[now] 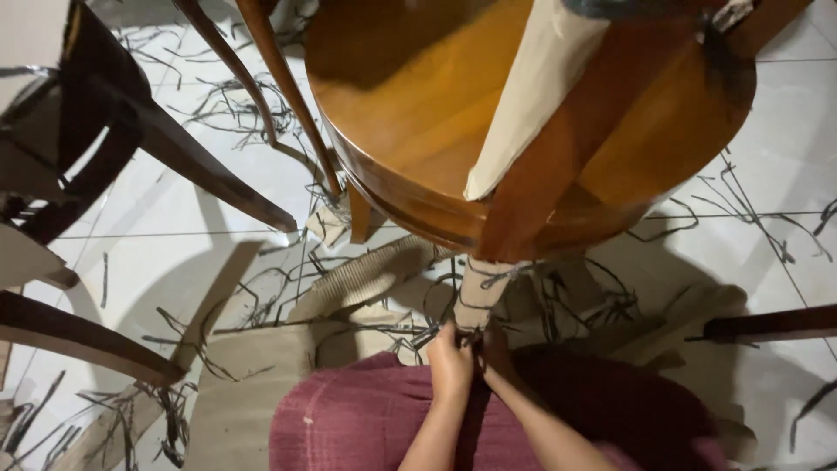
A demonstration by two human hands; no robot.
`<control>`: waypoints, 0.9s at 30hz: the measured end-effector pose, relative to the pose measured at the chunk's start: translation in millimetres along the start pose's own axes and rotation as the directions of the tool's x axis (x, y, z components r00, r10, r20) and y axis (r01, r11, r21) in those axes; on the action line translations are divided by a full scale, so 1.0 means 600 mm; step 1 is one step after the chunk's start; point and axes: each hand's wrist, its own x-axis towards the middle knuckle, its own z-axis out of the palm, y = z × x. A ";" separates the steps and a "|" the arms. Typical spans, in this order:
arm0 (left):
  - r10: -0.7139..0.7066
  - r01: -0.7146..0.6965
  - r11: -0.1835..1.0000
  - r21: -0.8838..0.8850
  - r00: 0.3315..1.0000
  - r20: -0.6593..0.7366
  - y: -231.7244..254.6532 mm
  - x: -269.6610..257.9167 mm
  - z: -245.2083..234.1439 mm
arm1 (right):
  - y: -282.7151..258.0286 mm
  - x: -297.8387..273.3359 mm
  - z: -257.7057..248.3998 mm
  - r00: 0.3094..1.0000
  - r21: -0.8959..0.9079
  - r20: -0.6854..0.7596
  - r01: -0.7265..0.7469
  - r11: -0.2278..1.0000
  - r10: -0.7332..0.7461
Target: Wrapping a wooden chair leg with protective paper and securing it with string.
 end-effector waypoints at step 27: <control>-0.344 -0.055 0.772 0.633 0.801 0.489 0.076 -0.001 -0.012 | -0.223 0.022 -0.122 0.925 -0.729 0.345 0.371 0.576 -0.159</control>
